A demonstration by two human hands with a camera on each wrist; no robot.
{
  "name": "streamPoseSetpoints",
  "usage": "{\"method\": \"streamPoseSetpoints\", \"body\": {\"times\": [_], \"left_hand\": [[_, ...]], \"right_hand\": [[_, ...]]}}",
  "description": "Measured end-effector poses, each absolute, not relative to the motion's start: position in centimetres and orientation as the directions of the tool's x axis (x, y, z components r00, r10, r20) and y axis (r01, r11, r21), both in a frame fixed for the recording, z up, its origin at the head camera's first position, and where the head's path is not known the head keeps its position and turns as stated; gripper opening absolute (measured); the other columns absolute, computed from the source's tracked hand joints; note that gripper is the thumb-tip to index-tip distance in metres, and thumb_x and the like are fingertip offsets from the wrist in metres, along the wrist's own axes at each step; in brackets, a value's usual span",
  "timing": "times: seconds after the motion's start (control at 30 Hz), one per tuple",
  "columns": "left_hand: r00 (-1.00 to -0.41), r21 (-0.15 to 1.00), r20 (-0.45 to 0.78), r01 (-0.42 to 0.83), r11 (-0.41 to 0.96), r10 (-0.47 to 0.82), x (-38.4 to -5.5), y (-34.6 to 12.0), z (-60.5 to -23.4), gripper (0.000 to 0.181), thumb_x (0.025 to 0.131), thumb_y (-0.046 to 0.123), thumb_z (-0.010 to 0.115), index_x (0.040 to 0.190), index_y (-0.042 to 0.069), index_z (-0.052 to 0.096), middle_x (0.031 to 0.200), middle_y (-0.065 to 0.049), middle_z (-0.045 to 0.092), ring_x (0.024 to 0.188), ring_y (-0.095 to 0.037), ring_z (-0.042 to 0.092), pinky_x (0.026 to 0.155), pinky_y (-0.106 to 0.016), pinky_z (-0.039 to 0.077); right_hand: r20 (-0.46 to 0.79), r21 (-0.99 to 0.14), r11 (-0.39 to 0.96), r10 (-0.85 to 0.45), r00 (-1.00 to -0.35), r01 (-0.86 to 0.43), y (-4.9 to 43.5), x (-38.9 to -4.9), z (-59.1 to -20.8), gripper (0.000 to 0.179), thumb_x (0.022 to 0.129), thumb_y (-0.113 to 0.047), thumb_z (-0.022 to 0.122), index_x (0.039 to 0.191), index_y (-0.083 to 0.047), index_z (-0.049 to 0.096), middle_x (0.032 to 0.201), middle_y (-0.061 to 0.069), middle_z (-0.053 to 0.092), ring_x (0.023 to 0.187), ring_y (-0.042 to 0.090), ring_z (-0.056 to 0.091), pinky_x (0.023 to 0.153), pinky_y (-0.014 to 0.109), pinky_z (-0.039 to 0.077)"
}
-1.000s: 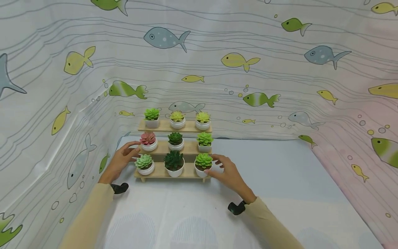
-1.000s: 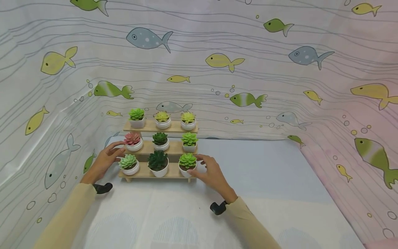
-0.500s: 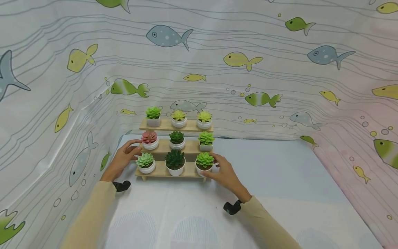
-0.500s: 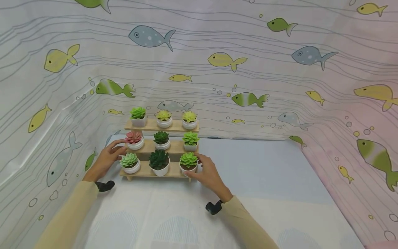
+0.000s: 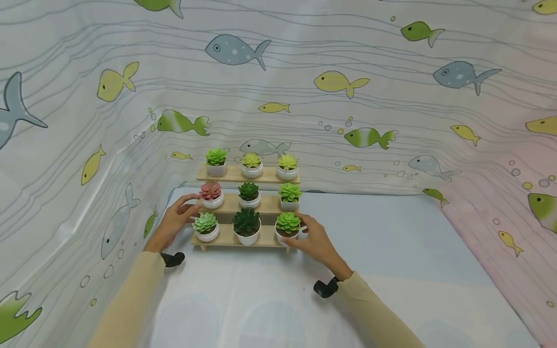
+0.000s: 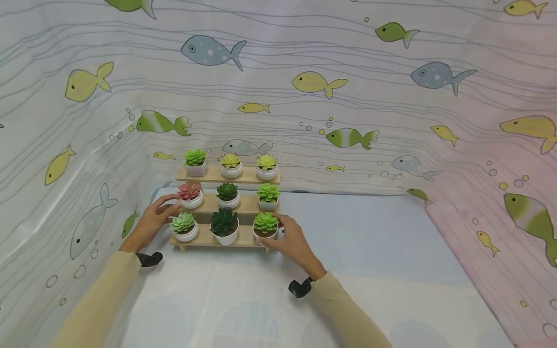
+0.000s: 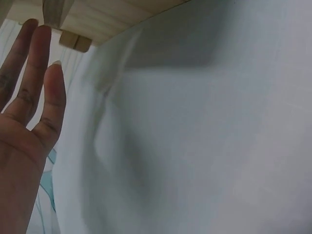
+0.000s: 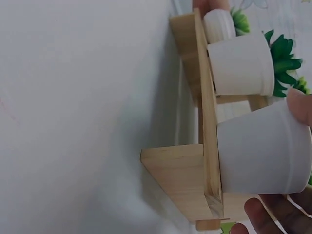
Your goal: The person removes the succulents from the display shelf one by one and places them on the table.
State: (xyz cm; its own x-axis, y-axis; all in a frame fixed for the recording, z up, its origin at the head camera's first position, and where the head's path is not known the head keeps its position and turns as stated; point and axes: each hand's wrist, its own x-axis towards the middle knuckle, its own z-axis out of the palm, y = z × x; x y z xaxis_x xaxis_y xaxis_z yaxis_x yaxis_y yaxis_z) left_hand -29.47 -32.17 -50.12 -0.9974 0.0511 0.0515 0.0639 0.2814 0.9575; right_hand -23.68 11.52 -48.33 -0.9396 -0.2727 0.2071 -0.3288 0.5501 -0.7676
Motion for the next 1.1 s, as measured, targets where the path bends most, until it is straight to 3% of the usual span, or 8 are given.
{"method": "streamPoseSetpoints", "body": {"times": [0.27,0.5,0.73,1.1], "left_hand": [[-0.999,0.965,0.052,0.053,0.256,0.009,-28.6,-33.2,-50.5,0.044,0.101,0.043,0.065,0.14,0.028,0.052,0.114,0.006,0.065,0.099,-0.01,0.065,0.08,-0.027,0.055],[-0.998,0.965,0.056,0.06,0.256,0.023,-29.1,-33.3,-50.5,0.042,0.101,0.045,0.065,0.139,0.029,0.053,0.113,0.005,0.065,0.099,-0.011,0.066,0.081,-0.028,0.055],[-0.997,0.961,0.062,0.069,0.266,0.037,-29.7,-32.9,-50.1,0.046,0.1,0.045,0.066,0.14,0.027,0.053,0.112,0.003,0.066,0.098,-0.012,0.066,0.08,-0.026,0.055],[-0.995,0.953,0.062,0.08,0.291,0.072,-30.0,-32.2,-50.3,0.046,0.101,0.046,0.065,0.141,0.027,0.052,0.116,0.006,0.066,0.101,-0.01,0.066,0.082,-0.025,0.055]], "right_hand": [[0.253,-0.746,0.536,-0.32,-0.913,-0.395,11.8,-23.6,-47.9,0.078,0.082,-0.042,0.088,0.143,-0.005,0.056,0.133,0.006,0.062,0.115,0.021,0.061,0.093,0.045,0.054],[0.248,-0.764,0.541,-0.257,-0.934,-0.352,13.3,-23.4,-47.3,0.077,0.082,-0.036,0.089,0.143,-0.003,0.055,0.13,0.009,0.064,0.114,0.024,0.061,0.095,0.05,0.053],[0.265,-0.755,0.564,-0.205,-0.942,-0.335,15.7,-23.9,-46.5,0.08,0.083,-0.039,0.087,0.145,-0.001,0.052,0.127,0.012,0.063,0.112,0.027,0.06,0.095,0.053,0.052],[0.286,-0.748,0.584,-0.143,-0.947,-0.314,19.7,-24.9,-45.5,0.082,0.085,-0.042,0.085,0.148,-0.004,0.05,0.131,0.013,0.061,0.113,0.028,0.058,0.097,0.05,0.05]]}}
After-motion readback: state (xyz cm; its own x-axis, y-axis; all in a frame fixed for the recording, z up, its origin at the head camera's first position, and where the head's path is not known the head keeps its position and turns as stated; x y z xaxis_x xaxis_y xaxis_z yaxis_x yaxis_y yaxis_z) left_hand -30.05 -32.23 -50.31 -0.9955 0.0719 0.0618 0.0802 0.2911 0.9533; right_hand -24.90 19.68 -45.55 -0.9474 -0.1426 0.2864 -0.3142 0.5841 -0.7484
